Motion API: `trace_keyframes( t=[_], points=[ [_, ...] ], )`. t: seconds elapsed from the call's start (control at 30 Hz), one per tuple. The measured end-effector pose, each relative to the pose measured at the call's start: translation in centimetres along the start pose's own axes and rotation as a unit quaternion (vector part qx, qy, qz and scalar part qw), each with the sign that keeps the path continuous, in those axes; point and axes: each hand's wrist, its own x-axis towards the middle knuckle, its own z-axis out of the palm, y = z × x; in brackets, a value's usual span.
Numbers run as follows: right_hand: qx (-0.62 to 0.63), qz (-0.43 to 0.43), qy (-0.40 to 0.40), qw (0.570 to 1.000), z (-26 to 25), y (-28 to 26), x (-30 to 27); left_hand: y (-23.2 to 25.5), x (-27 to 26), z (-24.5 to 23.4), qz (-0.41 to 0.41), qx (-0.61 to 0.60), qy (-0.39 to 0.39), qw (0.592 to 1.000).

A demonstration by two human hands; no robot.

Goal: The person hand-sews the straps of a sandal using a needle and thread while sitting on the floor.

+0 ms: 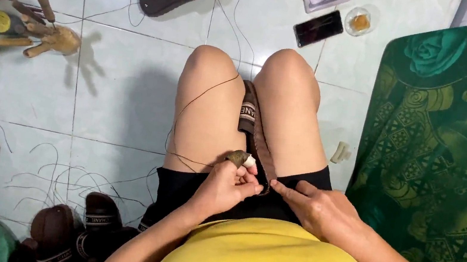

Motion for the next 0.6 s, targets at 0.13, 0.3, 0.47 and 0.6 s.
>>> trace_keyframes(
  t=[0.13,0.3,0.47,0.6],
  points=[
    [-0.029,0.121,-0.226,0.966,-3.8,2.7,-2.4,1.8,0.6,1.1,-0.047,0.059,0.028,0.997],
    [0.100,0.086,-0.204,0.970,-3.5,2.9,-2.6,1.1,-0.2,1.1,0.366,0.361,0.214,0.831],
    [0.257,0.142,-0.061,0.954,2.3,2.4,-1.8,0.7,-3.0,0.5,0.353,0.412,0.126,0.830],
    [0.363,0.119,0.095,0.919,4.9,1.0,-0.5,-1.4,-2.8,0.4,0.249,0.444,0.085,0.856]
  ],
)
